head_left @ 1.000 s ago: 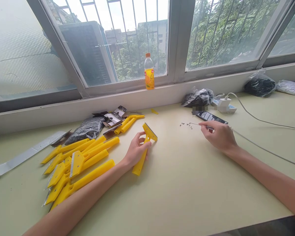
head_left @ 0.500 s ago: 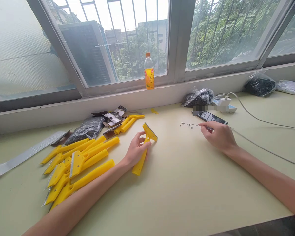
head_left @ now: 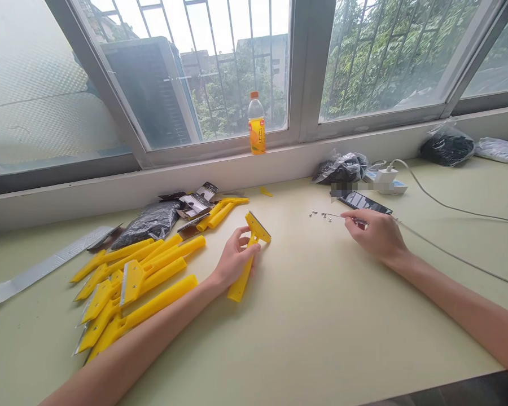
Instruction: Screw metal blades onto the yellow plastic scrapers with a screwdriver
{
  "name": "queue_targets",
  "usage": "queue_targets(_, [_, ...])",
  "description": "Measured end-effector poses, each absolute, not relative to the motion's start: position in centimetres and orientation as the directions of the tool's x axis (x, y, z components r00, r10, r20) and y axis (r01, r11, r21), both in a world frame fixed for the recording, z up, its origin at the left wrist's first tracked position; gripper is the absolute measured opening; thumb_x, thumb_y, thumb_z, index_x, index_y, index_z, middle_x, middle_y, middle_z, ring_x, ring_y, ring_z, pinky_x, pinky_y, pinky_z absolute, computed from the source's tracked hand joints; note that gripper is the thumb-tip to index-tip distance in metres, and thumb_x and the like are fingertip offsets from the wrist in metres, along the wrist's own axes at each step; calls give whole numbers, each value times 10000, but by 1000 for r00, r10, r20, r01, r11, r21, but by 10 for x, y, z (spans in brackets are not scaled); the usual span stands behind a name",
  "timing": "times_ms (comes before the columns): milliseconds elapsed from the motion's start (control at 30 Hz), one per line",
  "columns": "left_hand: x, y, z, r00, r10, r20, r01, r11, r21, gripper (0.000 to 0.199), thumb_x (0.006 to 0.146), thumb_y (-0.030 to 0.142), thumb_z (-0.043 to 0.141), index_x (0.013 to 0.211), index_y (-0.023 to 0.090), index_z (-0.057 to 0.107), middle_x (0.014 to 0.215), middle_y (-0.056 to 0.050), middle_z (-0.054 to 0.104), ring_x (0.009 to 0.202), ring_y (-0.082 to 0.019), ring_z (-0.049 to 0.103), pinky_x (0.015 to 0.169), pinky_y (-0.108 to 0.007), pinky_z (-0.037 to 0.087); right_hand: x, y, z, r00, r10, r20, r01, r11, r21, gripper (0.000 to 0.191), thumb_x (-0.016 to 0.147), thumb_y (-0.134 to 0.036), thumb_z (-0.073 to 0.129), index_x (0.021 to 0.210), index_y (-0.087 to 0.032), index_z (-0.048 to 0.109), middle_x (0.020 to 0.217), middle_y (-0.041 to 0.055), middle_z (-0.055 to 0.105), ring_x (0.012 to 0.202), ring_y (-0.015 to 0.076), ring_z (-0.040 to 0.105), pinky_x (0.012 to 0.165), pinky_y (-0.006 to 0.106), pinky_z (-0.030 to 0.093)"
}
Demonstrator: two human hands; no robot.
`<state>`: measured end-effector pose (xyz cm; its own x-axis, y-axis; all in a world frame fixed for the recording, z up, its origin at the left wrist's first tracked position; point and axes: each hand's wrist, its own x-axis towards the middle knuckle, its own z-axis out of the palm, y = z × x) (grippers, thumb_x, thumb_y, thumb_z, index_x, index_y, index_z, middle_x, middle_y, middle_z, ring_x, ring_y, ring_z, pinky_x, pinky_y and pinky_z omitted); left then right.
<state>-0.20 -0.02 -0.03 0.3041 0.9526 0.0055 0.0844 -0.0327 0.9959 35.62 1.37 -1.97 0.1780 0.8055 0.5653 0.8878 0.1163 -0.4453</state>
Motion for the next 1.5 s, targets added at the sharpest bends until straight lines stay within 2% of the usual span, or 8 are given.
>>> queue_targets(400, [-3,1,-3,311,951,-1,70,-22,997,538,860,367,709,1331,234,484,932,-19,623,481,-84,557,419,-238,505,356,14,-19,147,791,593,873,179,-454,246,860,-278,567,947,-222,791,887,33,768,665,176,635,639,314,476])
queue_targets(633, [-2,1,-2,307,952,4,81,-30,996,540,877,362,692,1351,224,473,862,-5,610,467,-91,543,416,-246,505,355,13,-18,145,782,607,874,186,-449,250,871,-285,563,948,-222,792,898,42,771,654,176,627,632,314,474])
queue_targets(933, [-2,1,-3,310,951,10,71,-33,997,531,873,361,698,1338,226,478,869,-4,601,479,-94,551,414,-249,512,355,13,-18,163,776,610,876,170,-451,260,867,-291,556,946,-224,794,872,40,765,619,168,607,628,321,471])
queue_targets(1100, [-2,1,-3,312,950,15,72,-40,997,534,879,371,693,1345,224,477,855,-2,603,478,-97,551,417,-250,506,356,14,-20,156,813,561,869,157,-469,254,848,-291,561,941,-229,789,908,44,774,700,197,657,664,338,489])
queue_targets(1333, [-2,1,-1,304,953,6,79,-31,996,521,869,356,700,1328,232,487,911,-12,617,471,-85,539,412,-256,510,355,12,-15,183,784,593,868,155,-472,250,864,-289,559,942,-225,787,897,35,767,672,194,638,648,341,476])
queue_targets(1500, [-1,-1,1,300,954,-6,93,-23,995,530,870,356,698,1337,230,482,884,-11,620,456,-82,527,411,-251,507,357,14,-17,196,816,545,873,109,-476,248,848,-290,563,935,-234,789,887,34,769,715,214,658,657,353,474])
